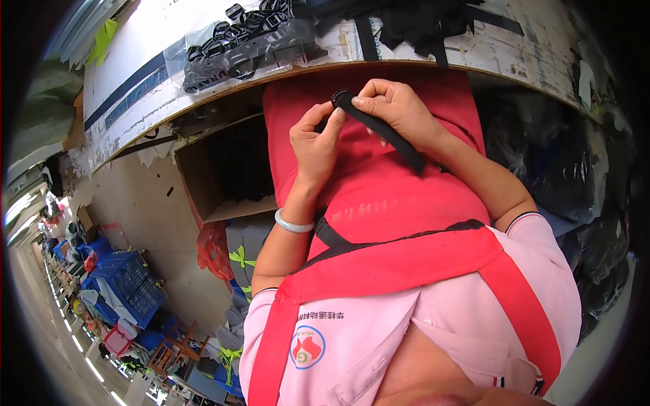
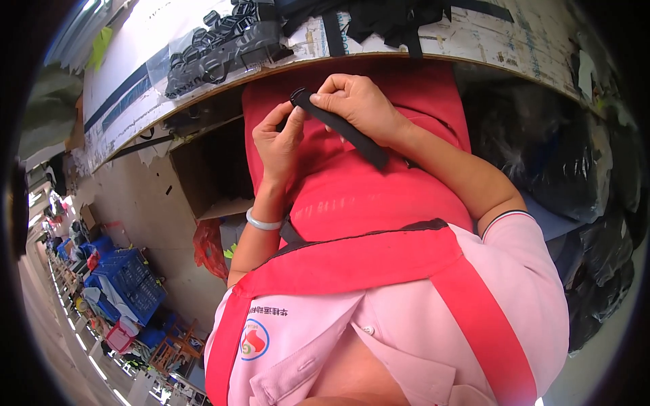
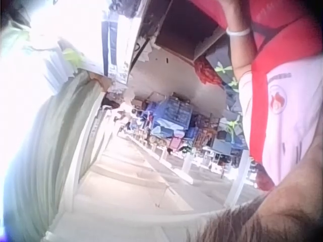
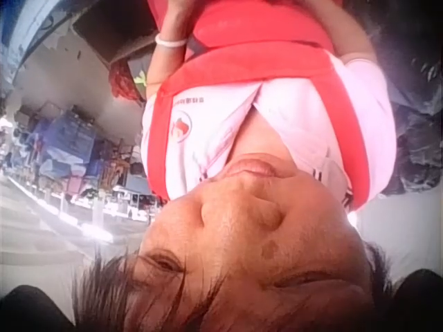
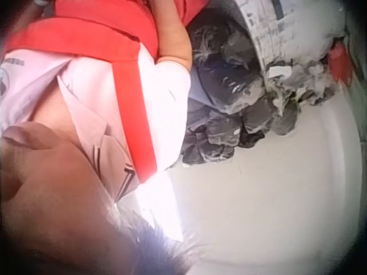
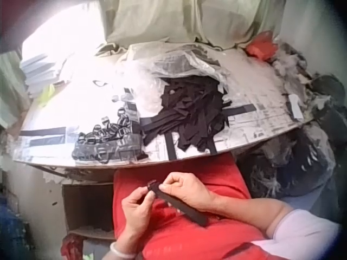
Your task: Assembling plastic buckles and hardware onto black nylon straps at a workstation.
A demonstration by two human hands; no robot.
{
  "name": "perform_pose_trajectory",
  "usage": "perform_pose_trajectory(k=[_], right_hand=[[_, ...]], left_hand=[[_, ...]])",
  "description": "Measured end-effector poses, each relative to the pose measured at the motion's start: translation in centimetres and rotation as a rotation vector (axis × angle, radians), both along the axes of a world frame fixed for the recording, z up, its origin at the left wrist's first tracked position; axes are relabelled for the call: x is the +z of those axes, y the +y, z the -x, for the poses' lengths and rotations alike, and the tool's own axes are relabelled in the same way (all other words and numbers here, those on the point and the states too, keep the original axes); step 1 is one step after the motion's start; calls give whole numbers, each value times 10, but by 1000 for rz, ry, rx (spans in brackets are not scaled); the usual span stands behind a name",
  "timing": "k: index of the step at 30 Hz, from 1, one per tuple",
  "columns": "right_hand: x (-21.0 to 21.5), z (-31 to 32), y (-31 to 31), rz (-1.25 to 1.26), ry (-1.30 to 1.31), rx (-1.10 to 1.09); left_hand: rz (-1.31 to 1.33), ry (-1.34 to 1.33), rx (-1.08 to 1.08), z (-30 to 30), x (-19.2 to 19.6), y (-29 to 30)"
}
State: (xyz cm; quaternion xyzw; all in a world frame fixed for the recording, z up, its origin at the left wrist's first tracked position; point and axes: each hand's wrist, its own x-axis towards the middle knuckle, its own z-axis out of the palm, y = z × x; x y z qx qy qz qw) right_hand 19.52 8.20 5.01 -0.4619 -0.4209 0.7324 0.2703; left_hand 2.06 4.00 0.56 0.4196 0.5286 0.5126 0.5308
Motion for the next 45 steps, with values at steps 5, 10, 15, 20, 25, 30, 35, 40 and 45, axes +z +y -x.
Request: perform_pose_trajectory(k=[5,10,15,20,25,30,35,40,45], right_hand=[[-7,5,-4,117,264,-80],[-24,10,-2,40,253,-122],[-23,3,4,140,330,-16],[-26,6,5,-43,184,-11],[-25,11,-2,-708,39,-130],[16,9,2,-452,11,-116],[-3,-2,-1,-198,-130,-13],[-14,1,1,-75,-46,-21],[-13,7,-3,-123,154,-154]], left_hand=[[-381,360,20,2,-2,3],[-487,505,-14,1,4,1],[-351,318,-36,1,-7,-4],[368,-663,-47,10,-2,2],[334,-490,31,5,-2,4],[161,-213,72,1,6,7],[91,-142,104,-2,7,2],[-188,127,106,-5,5,-1],[-292,149,60,0,8,0]])
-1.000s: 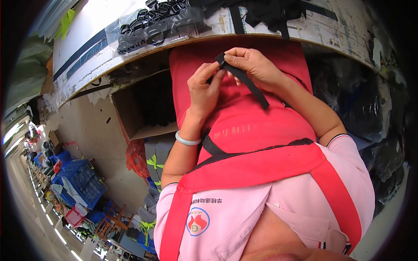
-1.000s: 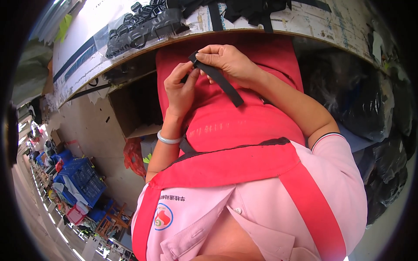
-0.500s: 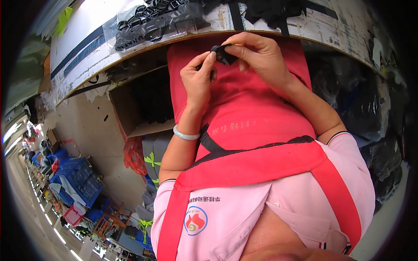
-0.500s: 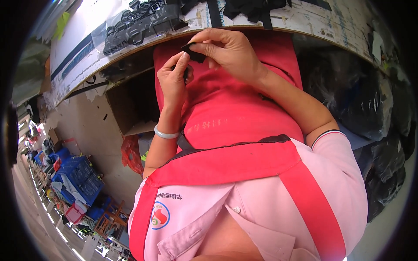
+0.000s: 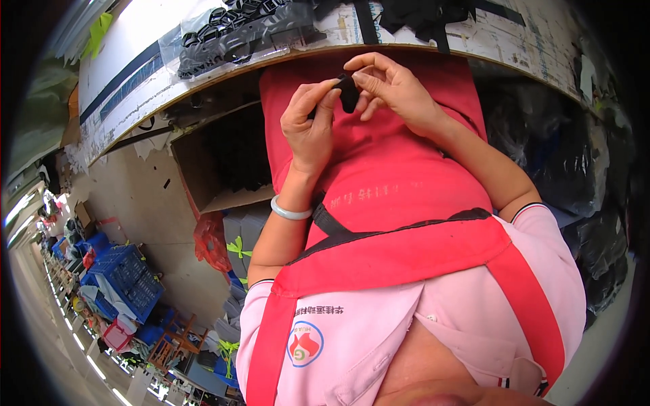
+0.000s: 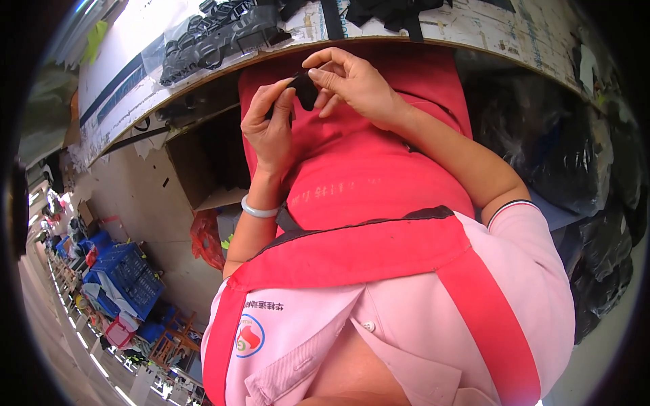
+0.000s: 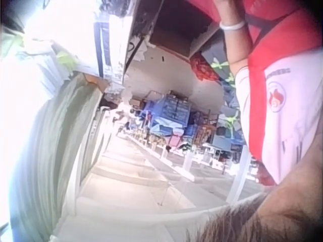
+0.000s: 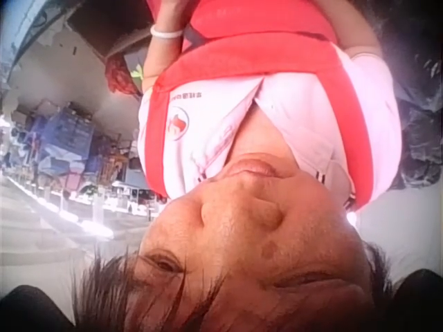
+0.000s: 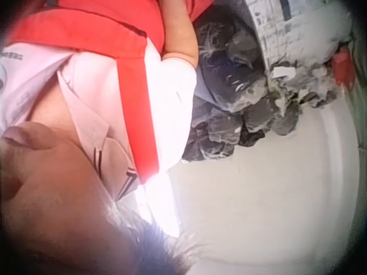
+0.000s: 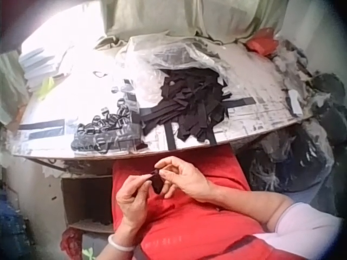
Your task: Assembling plastic buckles and hardware onto black nylon straps at a workstation.
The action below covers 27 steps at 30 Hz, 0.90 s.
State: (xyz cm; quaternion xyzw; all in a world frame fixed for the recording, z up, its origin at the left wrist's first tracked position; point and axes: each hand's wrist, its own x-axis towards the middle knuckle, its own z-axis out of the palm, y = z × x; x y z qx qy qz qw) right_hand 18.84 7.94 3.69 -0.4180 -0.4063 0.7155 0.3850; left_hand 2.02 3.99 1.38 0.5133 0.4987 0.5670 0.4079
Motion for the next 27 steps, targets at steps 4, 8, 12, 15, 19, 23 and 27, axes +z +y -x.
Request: perform_pose_trajectory(k=[4,8,12,15,19,23,27], right_hand=[[-5,-17,11,154,-29,297],[-3,-20,10,82,-94,350],[-4,-19,11,-9,-135,254],[-5,-16,9,-10,-139,238],[-9,-13,7,-34,-140,189],[-20,-10,7,-104,-99,110],[-40,-12,28,-108,-161,-119]], left_hand=[[-113,91,-73,2,-2,-8],[-126,113,-117,4,2,-15],[-117,140,-140,5,6,-19],[-104,115,-143,5,6,-20],[-102,116,-145,5,5,-21],[-34,110,-156,5,6,-23],[-18,20,-170,6,2,-30]])
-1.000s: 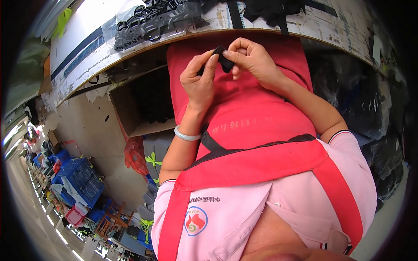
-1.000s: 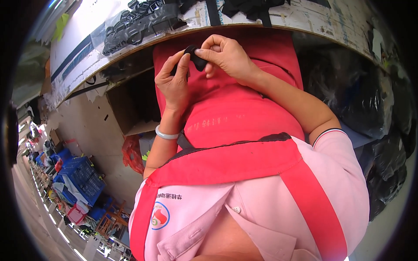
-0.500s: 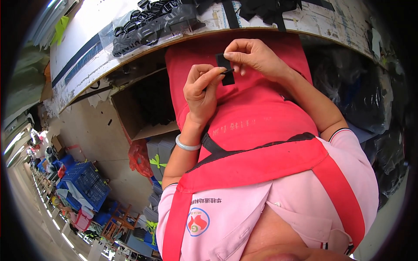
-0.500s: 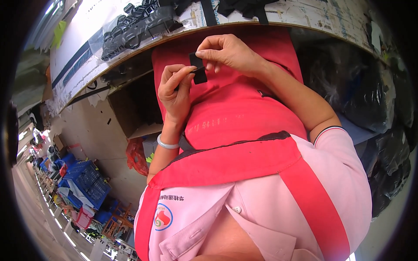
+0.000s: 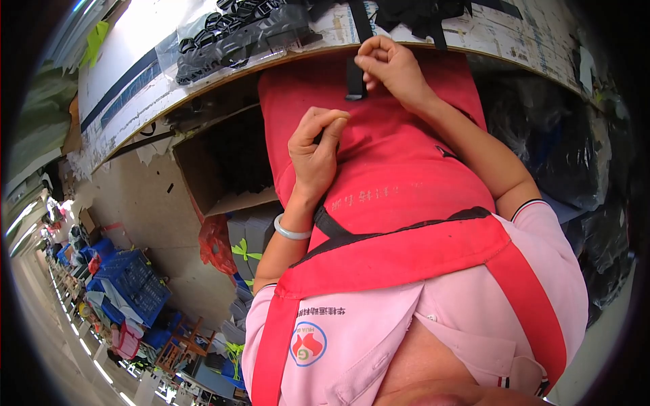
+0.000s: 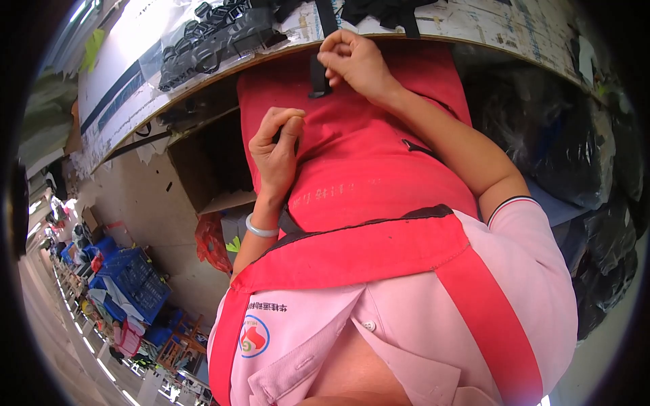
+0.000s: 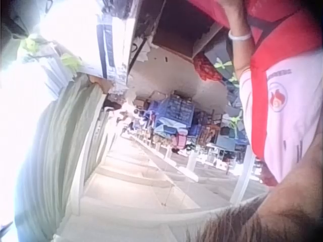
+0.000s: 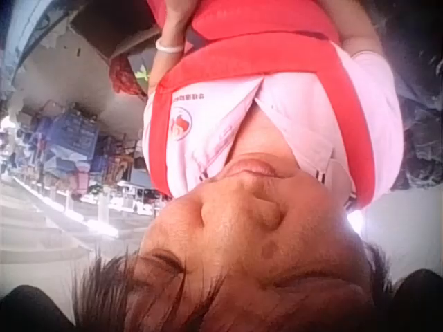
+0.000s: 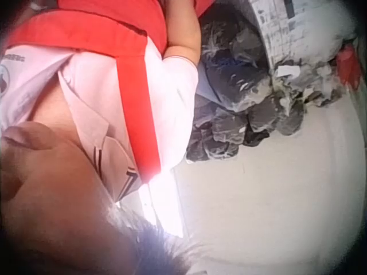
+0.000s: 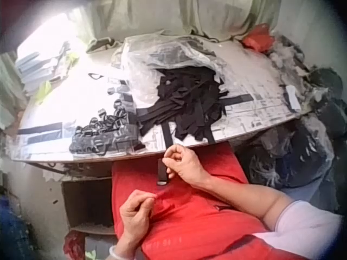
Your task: Assembling plastic buckles and hardware onto black nylon straps at a workstation.
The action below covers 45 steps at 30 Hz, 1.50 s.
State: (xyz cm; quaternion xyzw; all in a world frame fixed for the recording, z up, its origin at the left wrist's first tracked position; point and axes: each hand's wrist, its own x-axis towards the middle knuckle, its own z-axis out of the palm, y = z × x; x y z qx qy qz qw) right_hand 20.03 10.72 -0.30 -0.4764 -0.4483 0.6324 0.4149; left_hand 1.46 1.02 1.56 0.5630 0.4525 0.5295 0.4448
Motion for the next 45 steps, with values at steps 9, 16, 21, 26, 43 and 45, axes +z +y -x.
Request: perform_pose_trajectory(k=[9,16,21,26,43,45], right_hand=[[46,47,-11,-208,-71,501],[32,31,-29,-539,-418,780],[32,19,-16,2,-146,516],[24,6,-14,-226,-380,605],[28,-16,6,-769,-558,160],[44,-4,-2,-843,-381,165]], left_hand=[[684,-617,-171,8,-2,-5],[750,-549,-315,9,-9,5],[762,-797,-256,11,-14,11],[564,-323,-99,9,-24,8],[761,-678,-56,7,-19,24],[650,-519,-35,5,-15,23]])
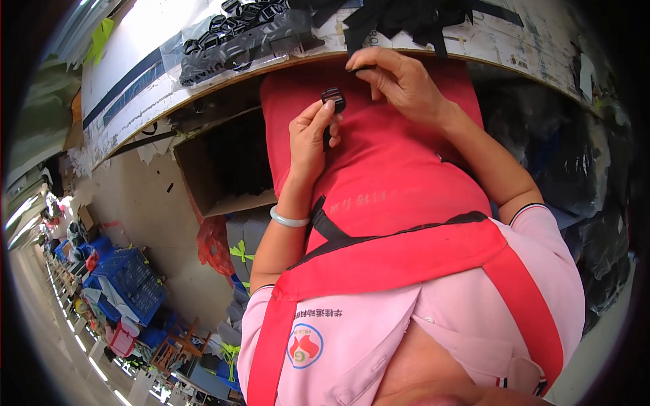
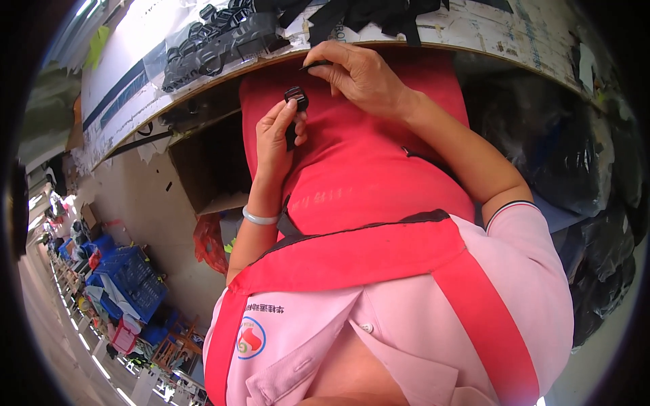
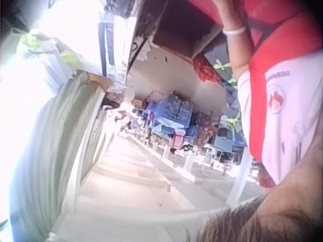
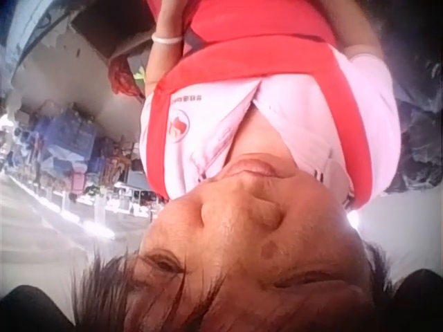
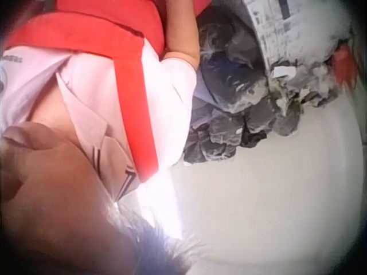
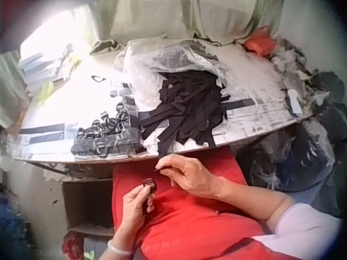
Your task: Assembling plastic buckles and hardware onto black nylon straps at a workstation.
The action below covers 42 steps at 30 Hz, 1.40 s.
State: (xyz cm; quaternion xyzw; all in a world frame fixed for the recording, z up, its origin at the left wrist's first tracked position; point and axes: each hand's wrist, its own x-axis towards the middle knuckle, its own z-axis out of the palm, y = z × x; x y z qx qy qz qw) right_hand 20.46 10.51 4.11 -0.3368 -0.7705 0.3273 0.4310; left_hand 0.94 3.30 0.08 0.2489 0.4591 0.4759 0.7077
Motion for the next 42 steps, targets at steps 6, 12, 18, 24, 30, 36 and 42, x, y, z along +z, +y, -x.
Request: perform_pose_trajectory(k=[6,12,18,24,30,36,42], right_hand=[[6,9,-22,923,57,161],[4,12,-22,1235,115,241],[-13,12,-25,1229,391,195],[-21,15,-27,1150,421,85],[-18,13,-26,1148,417,129],[-22,20,-31,987,271,95],[19,18,-30,675,393,49]], left_hand=[[-158,192,44,-5,1,-2],[-279,394,65,-6,0,-8],[-650,739,76,-7,-1,-1],[-727,905,13,-7,0,-1],[-387,360,62,-5,3,-2],[117,-68,59,-1,-2,2],[-108,223,140,-6,10,3]])
